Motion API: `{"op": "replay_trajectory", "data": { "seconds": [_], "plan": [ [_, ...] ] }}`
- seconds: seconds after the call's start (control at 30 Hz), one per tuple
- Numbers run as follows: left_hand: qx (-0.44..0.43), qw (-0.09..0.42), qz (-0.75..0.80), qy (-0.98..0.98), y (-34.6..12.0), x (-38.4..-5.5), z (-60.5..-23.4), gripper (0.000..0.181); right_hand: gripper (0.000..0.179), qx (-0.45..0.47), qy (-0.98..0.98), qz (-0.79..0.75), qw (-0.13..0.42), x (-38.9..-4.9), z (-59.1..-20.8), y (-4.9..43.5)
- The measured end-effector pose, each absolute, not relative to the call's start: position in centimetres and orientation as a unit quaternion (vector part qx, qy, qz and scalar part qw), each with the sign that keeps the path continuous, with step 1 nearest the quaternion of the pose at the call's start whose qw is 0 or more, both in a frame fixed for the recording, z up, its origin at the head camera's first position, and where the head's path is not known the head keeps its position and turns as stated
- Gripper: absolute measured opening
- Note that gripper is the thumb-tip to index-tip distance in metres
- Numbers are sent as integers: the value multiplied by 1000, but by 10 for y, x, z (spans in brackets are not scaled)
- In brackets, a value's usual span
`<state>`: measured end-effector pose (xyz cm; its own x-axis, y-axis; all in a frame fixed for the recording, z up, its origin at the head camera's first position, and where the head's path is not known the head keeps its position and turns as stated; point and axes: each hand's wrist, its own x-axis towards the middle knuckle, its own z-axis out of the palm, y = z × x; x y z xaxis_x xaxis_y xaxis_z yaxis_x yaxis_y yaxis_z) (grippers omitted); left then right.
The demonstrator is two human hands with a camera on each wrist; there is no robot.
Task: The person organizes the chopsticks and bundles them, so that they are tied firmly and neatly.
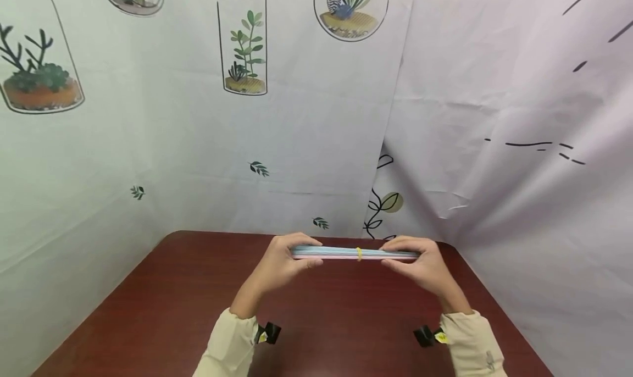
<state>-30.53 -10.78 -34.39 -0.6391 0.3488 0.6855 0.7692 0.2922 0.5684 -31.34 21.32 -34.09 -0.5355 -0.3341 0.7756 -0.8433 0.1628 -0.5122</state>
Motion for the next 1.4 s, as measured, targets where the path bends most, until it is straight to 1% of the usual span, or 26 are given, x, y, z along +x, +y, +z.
{"op": "replay_trajectory", "data": {
  "seconds": [0.17,0.33,0.43,0.57,0.7,0.93,1.07,1.27,1.4],
  "plan": [
    [-298,180,-474,-809,-110,-334,-369,28,23,353,-731,545,211,-342,-373,209],
    [-242,146,-463,-840,-106,-353,-391,28,21,310,-755,554,162,-365,-401,210],
    [-214,131,-444,-860,-104,-363,-402,29,20,273,-782,544,135,-378,-415,209],
    [-183,103,-430,-878,-101,-378,-420,27,19,228,-825,503,120,-393,-433,205],
    [-168,72,-421,-888,-99,-389,-439,24,18,208,-852,470,98,-403,-447,202],
    [-149,28,-396,-906,-97,-393,-458,20,16,212,-868,446,40,-407,-469,204],
    [-141,10,-386,-912,-96,-389,-461,18,17,208,-874,439,22,-405,-480,206],
    [-150,15,-377,-914,-93,-389,-465,20,18,202,-877,436,18,-402,-483,206],
    [-140,15,-375,-916,-94,-387,-466,29,22,202,-883,424,25,-400,-481,207]
  ]
}}
